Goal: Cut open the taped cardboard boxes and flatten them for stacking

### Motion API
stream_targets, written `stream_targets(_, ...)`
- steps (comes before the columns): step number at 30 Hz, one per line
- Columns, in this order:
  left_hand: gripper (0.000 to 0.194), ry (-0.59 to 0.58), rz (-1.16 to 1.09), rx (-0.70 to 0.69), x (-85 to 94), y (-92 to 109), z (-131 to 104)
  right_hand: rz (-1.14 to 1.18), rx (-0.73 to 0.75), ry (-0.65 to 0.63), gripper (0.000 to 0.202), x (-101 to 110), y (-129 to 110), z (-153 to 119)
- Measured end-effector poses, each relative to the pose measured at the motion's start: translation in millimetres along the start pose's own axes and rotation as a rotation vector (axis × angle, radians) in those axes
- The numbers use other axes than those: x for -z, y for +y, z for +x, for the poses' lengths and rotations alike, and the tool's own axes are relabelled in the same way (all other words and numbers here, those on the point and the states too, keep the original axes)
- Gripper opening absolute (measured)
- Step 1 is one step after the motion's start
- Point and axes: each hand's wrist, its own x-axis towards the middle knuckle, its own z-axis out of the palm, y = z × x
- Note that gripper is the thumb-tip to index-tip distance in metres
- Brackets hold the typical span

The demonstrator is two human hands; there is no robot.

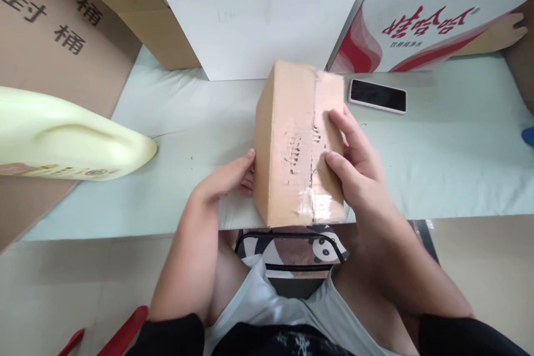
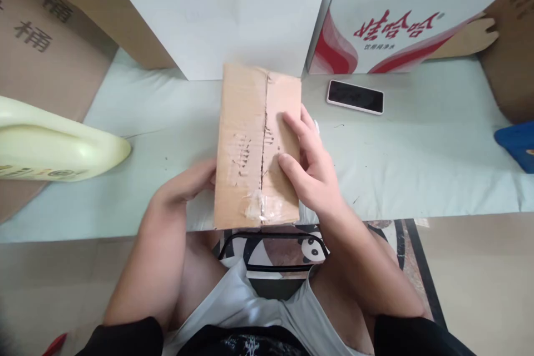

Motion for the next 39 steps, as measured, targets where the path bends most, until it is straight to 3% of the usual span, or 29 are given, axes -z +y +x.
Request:
stream_targets(2,0.06,-0.066,0.101,0.079,0.5,1.3,1.5,0.013,-0.089,-0.073,0.063,3.2,0.2,3.3)
stream_targets(3,0.057,-0.01,0.143,0.07,0.5,1.7,2.6,0.031,-0.124,-0.103,0.063,3.7,0.8,4.8)
stream_targets(4,0.053,0.129,0.165,-0.001,0.1,2.1,3.5,0.057,-0.153,-0.123,0.064,3.5,1.6,6.1)
stream_targets(6,0.046,0.45,0.119,-0.293,-2.1,2.9,4.3,0.117,-0.195,-0.145,0.068,1.5,3.5,7.3)
stream_targets(8,0.046,0.589,0.021,-0.74,-6.4,4.4,2.1,0.149,-0.207,-0.148,0.072,-1.0,5.1,7.3)
stream_targets(10,0.044,0.474,0.039,-1.108,-11.7,6.6,-2.7,0.143,-0.199,-0.151,0.075,-2.7,5.9,6.8)
stream_targets(11,0.042,0.394,0.116,-1.197,-14.2,7.6,-5.5,0.137,-0.189,-0.15,0.075,-3.2,6.1,6.7)
stream_targets(12,0.041,0.342,0.215,-1.223,-16.2,8.1,-8.2,0.133,-0.178,-0.146,0.076,-3.4,6.2,6.7)
stream_targets(15,0.038,0.33,0.432,-1.157,-17.6,6.0,-12.7,0.138,-0.151,-0.13,0.076,-3.8,6.4,7.5)
stream_targets(18,0.038,0.335,0.484,-1.11,-14.6,1.2,-11.9,0.168,-0.136,-0.109,0.067,-3.7,6.8,10.2)
stream_targets(20,0.038,0.34,0.467,-1.11,-13.5,-0.3,-10.4,0.122,-0.132,-0.033,0.05,-1.4,8.0,14.0)
stream_targets(23,0.037,0.348,0.447,-1.091,-15.0,0.9,-9.6,-0.228,-0.178,0.14,0.024,7.6,14.9,21.6)
stream_targets(25,0.037,0.355,0.448,-1.071,-16.7,2.5,-10.2,-0.54,-0.271,0.174,0.02,15.7,24.4,25.5)
stream_targets(29,0.036,0.381,0.467,-1.061,-19.8,4.4,-11.2,-0.872,-0.487,-0.007,0.041,28.0,49.3,27.0)
stream_targets(33,0.036,0.434,0.477,-1.057,-25.4,6.0,-10.3,-0.857,-0.464,-0.151,0.051,28.8,60.6,28.3)
stream_targets(39,0.038,0.451,0.497,-1.074,-33.5,11.0,-14.6,-0.52,-0.475,-0.069,0.059,26.1,48.1,35.8)
